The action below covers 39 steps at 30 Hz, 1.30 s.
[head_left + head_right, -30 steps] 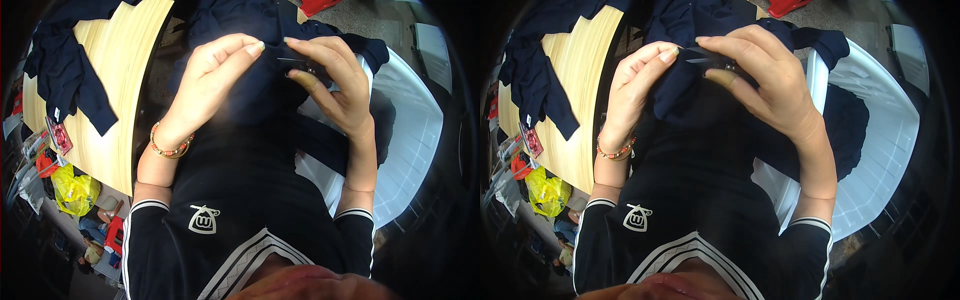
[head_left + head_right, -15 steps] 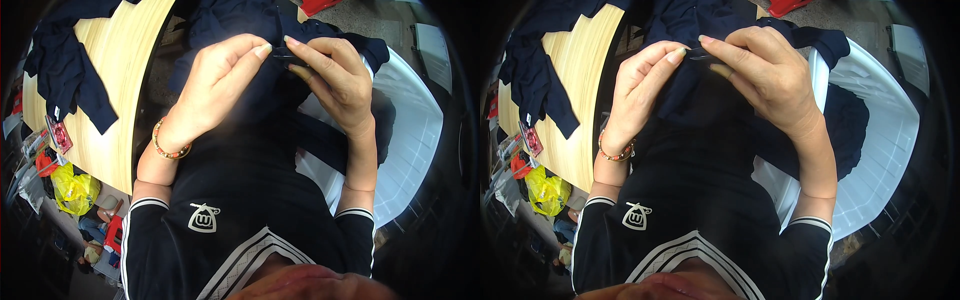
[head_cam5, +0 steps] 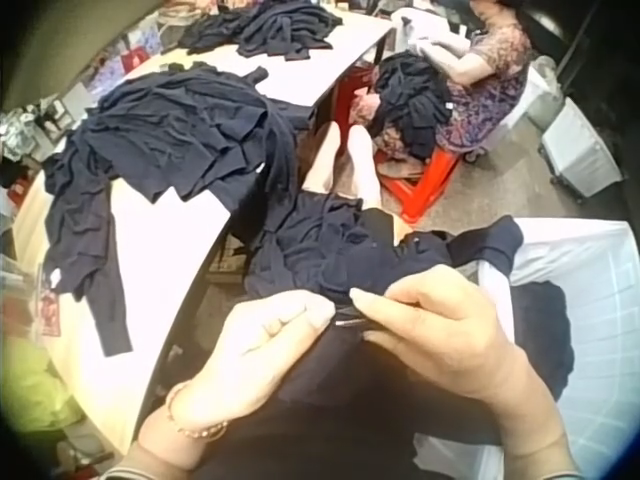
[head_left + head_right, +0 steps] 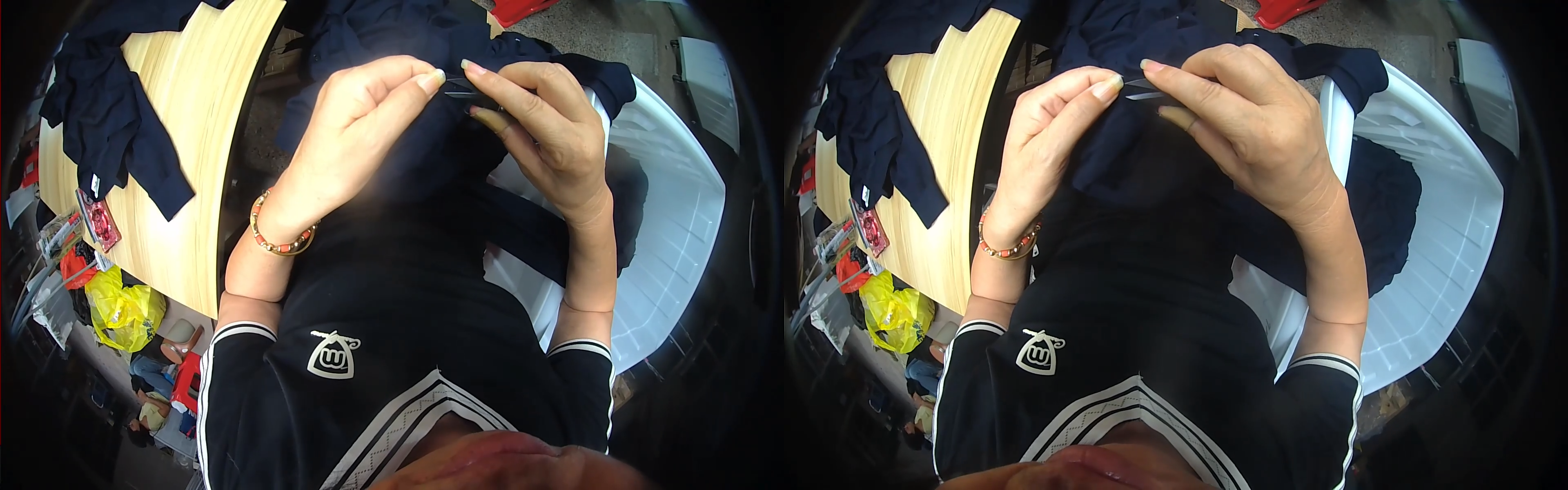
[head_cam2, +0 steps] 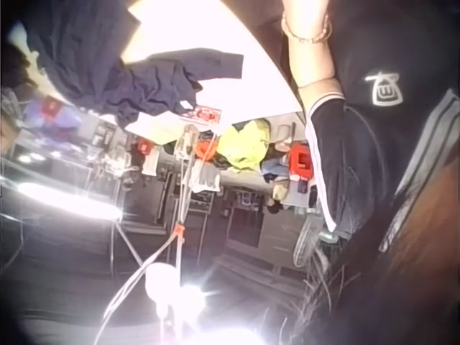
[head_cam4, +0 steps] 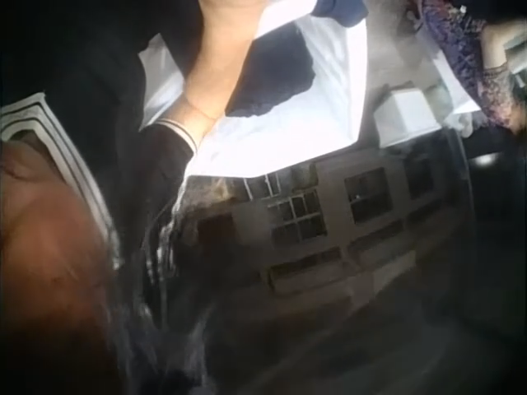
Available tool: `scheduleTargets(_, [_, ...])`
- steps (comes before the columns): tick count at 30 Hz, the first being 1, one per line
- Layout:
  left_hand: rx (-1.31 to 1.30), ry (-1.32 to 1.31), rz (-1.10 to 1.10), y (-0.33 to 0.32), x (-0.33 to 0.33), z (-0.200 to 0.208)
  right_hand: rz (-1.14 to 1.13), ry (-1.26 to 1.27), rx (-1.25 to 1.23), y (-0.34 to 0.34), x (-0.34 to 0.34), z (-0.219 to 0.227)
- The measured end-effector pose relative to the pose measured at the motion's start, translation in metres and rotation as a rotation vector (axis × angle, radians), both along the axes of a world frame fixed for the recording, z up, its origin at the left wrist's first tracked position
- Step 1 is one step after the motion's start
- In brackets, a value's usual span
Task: Trimming loose threads from dark blue garment pieces using a thread cutter and placing them in a collection bin.
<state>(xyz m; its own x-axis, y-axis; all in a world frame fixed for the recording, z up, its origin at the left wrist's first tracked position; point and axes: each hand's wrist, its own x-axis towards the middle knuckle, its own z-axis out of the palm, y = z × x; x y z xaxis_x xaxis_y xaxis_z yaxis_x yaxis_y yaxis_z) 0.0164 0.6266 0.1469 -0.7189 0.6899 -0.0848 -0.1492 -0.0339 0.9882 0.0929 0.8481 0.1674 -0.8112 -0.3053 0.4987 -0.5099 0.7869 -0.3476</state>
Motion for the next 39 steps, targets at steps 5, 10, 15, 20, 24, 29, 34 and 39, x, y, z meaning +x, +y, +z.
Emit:
scheduleTargets(5, [-0.002,0.155,0.01,0.005,0.002,-0.003,0.023,-0.026,-0.07,0.002,-0.003,-0.001])
scheduleTargets(10, [0.065,0.01,-0.01,0.009,0.003,-0.006,0.044,-0.036,-0.081,0.007,-0.004,0.002])
scheduleTargets(15, [0.148,-0.106,-0.035,0.012,0.006,-0.01,-0.112,-0.521,-0.437,0.004,0.003,0.019])
scheduleTargets(20, [0.093,-0.108,-0.085,0.008,0.001,-0.008,-0.074,-0.466,-0.438,0.015,0.006,0.012])
scheduleTargets(24, [0.147,-0.245,-0.029,-0.008,-0.009,-0.031,-0.338,-0.248,-0.581,0.028,0.006,0.008])
scheduleTargets(29, [0.213,-0.351,0.07,-0.002,-0.003,-0.027,-0.378,-0.354,-0.571,0.03,-0.001,-0.007])
scheduleTargets(34, [0.196,-0.337,0.093,-0.003,-0.002,-0.026,-0.186,-0.273,-0.395,0.024,0.0,-0.003])
scheduleTargets(39, [0.219,-0.345,0.084,-0.001,0.002,-0.023,-0.036,-0.266,-0.263,0.016,0.0,0.008])
